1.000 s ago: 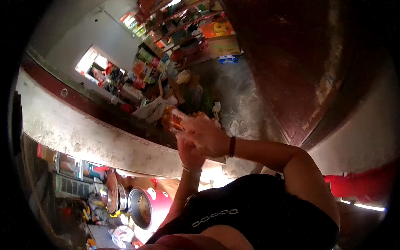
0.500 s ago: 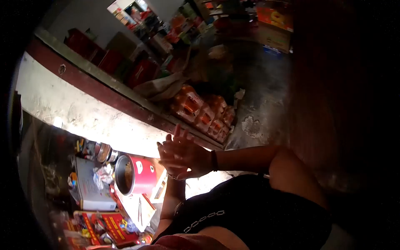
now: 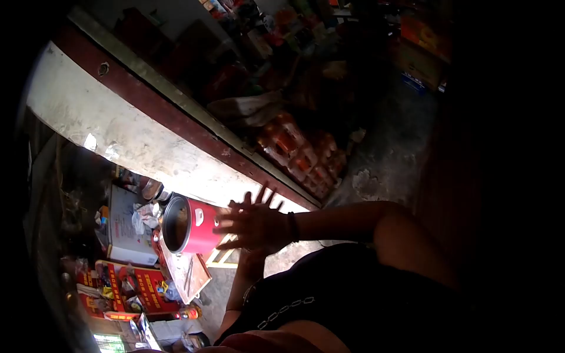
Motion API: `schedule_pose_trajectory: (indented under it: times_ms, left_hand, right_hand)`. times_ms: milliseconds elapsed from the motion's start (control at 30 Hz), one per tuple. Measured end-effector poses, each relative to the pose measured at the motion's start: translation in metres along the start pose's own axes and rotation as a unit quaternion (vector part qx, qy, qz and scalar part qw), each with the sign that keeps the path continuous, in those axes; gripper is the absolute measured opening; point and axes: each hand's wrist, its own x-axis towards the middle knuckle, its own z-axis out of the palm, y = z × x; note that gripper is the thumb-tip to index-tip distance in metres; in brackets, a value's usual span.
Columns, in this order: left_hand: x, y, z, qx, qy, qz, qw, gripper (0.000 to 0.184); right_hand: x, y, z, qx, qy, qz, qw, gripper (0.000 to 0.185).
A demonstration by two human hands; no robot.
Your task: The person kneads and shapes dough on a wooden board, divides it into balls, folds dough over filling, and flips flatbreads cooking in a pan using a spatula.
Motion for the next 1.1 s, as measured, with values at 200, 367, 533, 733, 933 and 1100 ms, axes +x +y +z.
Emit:
schedule_pose_trajectory:
  times_ms: [200, 367, 533, 733, 933, 1100]
  left_hand:
    - [-0.008, 0.034, -0.017, -0.142, 0.194, -0.135, 0.961, 0.064]
    - [-0.005, 0.021, -0.025, -0.115, 0.201, -0.127, 0.965, 0.061]
    - [-0.014, 0.021, -0.002, -0.113, 0.252, -0.185, 0.943, 0.069]
    - [-0.001, 0.028, 0.011, -0.136, 0.223, -0.179, 0.948, 0.055]
    - [-0.019, 0.012, 0.011, -0.120, 0.247, -0.212, 0.938, 0.047]
    - [-0.024, 0.015, 0.010, -0.076, 0.263, -0.172, 0.946, 0.045]
  right_hand:
    - [-0.001, 0.035, -0.012, -0.044, 0.062, 0.095, 0.993, 0.059]
    - [0.009, -0.003, 0.003, 0.007, 0.082, -0.030, 0.996, 0.057]
    - [0.013, 0.034, -0.023, -0.050, 0.096, 0.109, 0.988, 0.051]
    - [-0.009, -0.006, 0.013, -0.009, 0.077, 0.082, 0.994, 0.050]
    - [-0.003, 0.024, -0.027, -0.034, 0.119, 0.171, 0.977, 0.056]
    - [-0.017, 0.012, -0.017, -0.019, 0.138, 0.172, 0.975, 0.057]
